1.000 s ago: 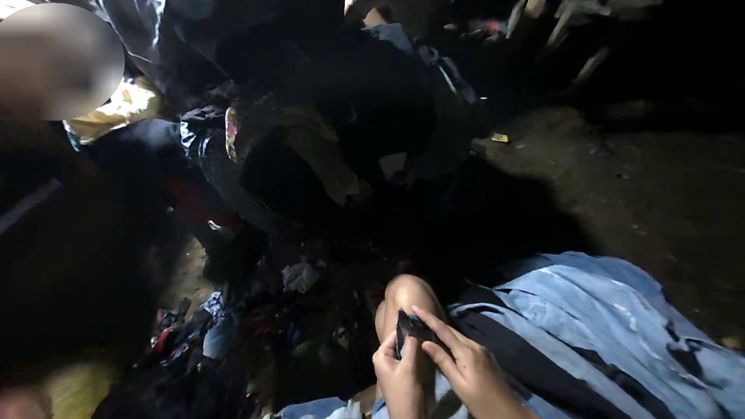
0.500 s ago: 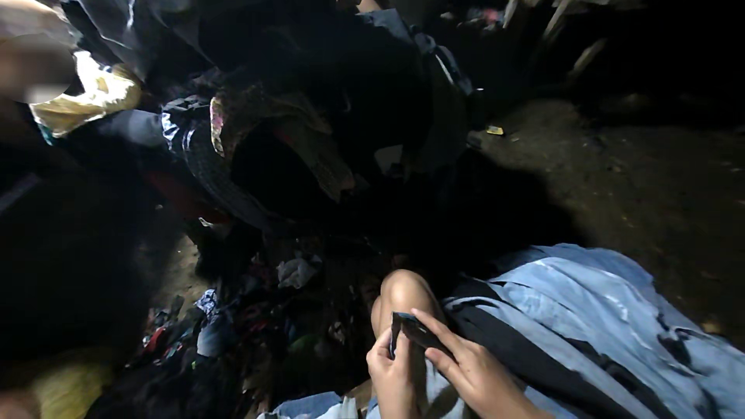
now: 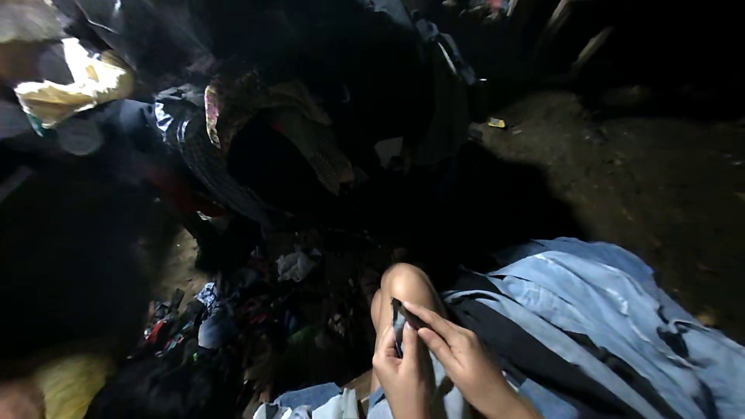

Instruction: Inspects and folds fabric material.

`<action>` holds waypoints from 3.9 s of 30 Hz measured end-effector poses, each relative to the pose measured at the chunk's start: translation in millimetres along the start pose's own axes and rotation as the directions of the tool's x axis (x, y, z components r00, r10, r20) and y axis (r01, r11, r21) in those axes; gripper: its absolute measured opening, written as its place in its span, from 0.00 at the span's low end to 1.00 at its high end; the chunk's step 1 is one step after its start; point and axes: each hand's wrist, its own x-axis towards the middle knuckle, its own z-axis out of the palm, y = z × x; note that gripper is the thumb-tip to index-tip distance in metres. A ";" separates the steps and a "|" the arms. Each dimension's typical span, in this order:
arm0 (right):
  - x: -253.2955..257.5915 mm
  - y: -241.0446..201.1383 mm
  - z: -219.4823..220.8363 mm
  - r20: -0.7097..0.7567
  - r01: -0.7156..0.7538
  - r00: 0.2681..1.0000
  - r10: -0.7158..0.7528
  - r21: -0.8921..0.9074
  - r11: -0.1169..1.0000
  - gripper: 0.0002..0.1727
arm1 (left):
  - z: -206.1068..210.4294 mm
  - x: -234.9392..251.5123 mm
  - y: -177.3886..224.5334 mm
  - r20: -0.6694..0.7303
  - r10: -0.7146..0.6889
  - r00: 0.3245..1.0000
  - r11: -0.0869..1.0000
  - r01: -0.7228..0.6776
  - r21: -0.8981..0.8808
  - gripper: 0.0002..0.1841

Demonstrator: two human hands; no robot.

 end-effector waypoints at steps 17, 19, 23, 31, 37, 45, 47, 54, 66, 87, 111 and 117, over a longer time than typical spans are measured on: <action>-17.8 -14.4 -18.6 0.092 0.027 0.996 -0.010 -0.187 0.982 0.29 | -3.3 5.7 9.0 -0.019 -0.123 0.992 0.990 0.122 -0.065 0.12; -18.3 -12.0 -14.4 0.064 0.035 0.998 -0.018 -0.270 0.962 0.29 | -3.5 5.2 9.2 -0.020 -0.133 0.991 0.989 0.132 -0.066 0.12; -11.1 -4.8 -3.9 0.002 0.041 0.999 -0.043 -0.296 0.954 0.31 | -4.0 5.0 9.6 -0.015 -0.144 0.989 0.986 0.143 -0.087 0.12; -10.4 -6.2 1.1 -0.014 0.026 0.999 -0.030 -0.232 0.972 0.29 | -3.5 -0.6 6.6 0.020 -0.125 0.992 0.986 0.127 -0.107 0.11; -9.3 -15.1 -5.3 0.032 -0.027 0.999 0.034 -0.212 0.977 0.24 | -4.1 3.0 8.6 -0.021 -0.161 0.987 0.976 0.156 -0.151 0.13; 10.7 -15.9 -18.6 0.210 -0.224 0.964 0.165 0.300 0.927 0.19 | -8.8 5.8 8.6 0.024 -0.172 0.985 0.976 0.173 -0.135 0.13; 20.8 -18.1 -31.2 0.374 -0.438 0.886 0.273 0.485 0.757 0.17 | -14.2 9.9 9.4 0.083 -0.203 0.976 0.969 0.212 -0.126 0.13; 21.0 -14.7 -39.5 0.435 -0.432 0.871 0.227 0.461 0.775 0.18 | -13.2 13.2 12.1 0.062 -0.220 0.973 0.971 0.225 -0.077 0.09; -2.6 -4.3 4.4 -0.050 0.032 0.998 -0.044 -0.221 0.975 0.27 | -6.5 7.8 2.3 0.019 -0.124 0.992 0.989 0.125 -0.081 0.10; 27.9 -13.3 -45.6 0.540 -0.555 0.796 0.273 0.473 0.684 0.20 | -14.1 10.2 4.9 0.076 -0.156 0.985 0.980 0.164 -0.112 0.11; -1.6 4.1 1.2 -0.055 -0.054 0.997 0.061 0.119 0.991 0.23 | -6.0 -9.5 8.7 0.066 -0.133 0.989 0.982 0.141 -0.123 0.11; 11.4 6.2 -33.2 0.090 -0.249 0.968 0.236 0.504 0.827 0.28 | -11.4 1.3 8.9 -0.019 -0.176 0.984 0.978 0.173 -0.114 0.11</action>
